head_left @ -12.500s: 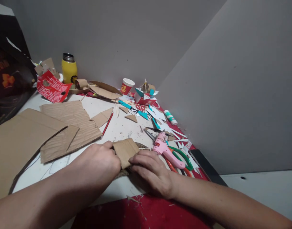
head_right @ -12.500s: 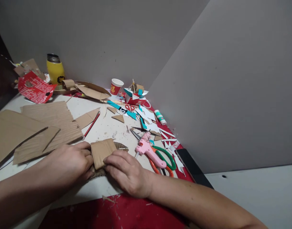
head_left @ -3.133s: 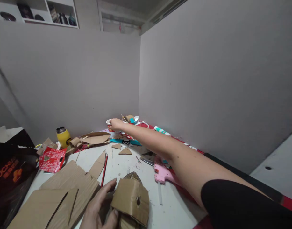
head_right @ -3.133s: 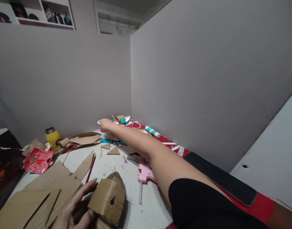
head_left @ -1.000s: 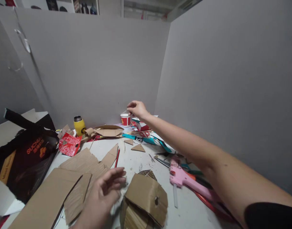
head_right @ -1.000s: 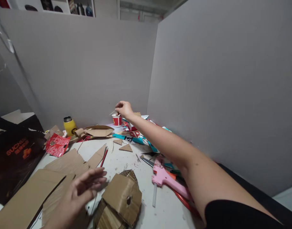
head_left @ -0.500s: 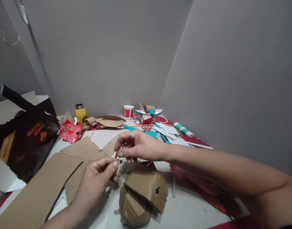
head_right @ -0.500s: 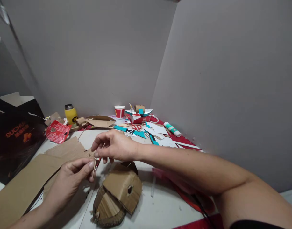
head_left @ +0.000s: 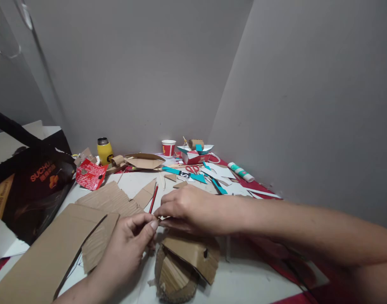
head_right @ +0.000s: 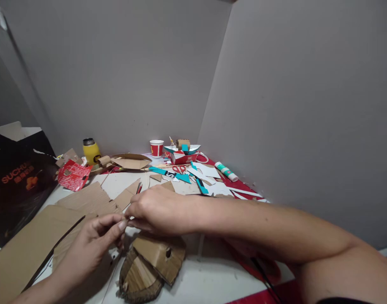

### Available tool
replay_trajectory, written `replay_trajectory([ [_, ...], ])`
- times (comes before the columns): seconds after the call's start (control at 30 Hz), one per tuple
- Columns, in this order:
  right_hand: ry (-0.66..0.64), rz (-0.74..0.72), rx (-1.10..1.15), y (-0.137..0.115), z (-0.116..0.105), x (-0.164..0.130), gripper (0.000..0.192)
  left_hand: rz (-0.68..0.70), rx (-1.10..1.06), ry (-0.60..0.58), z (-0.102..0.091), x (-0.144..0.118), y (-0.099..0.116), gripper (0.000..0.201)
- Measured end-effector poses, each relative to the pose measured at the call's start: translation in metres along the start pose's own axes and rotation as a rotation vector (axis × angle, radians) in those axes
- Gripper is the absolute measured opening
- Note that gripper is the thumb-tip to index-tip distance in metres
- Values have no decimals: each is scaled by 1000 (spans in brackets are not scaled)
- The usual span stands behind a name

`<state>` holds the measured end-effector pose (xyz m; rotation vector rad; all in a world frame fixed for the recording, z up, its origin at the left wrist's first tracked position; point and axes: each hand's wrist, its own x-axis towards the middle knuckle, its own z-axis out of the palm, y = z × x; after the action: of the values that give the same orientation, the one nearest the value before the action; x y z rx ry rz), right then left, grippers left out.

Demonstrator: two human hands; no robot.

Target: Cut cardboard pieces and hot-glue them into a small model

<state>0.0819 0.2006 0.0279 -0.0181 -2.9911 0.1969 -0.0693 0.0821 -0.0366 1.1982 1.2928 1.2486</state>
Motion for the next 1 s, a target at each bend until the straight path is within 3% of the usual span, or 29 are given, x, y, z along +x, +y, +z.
replay_trajectory([
  [0.1,-95,-44,-192,-6,0,0,11,60,127,31,1,-3,1,24],
  [0.27,-199,-59,-270,-13,-1,2,10,240,531,72,1,-5,-3,25],
  [0.47,-122,-97,-271,-18,6,2,10,500,836,128,-5,-10,-10,22],
  [0.63,-55,18,-257,-27,8,8,5,642,880,254,-4,-14,-4,15],
  [0.77,30,186,-159,-34,9,16,10,533,769,372,-2,-12,5,14],
  [0.87,91,208,-183,-39,7,23,16,461,729,406,-5,-11,10,19],
  [1.0,85,269,-255,-33,-12,29,11,744,946,413,-8,-21,8,10],
])
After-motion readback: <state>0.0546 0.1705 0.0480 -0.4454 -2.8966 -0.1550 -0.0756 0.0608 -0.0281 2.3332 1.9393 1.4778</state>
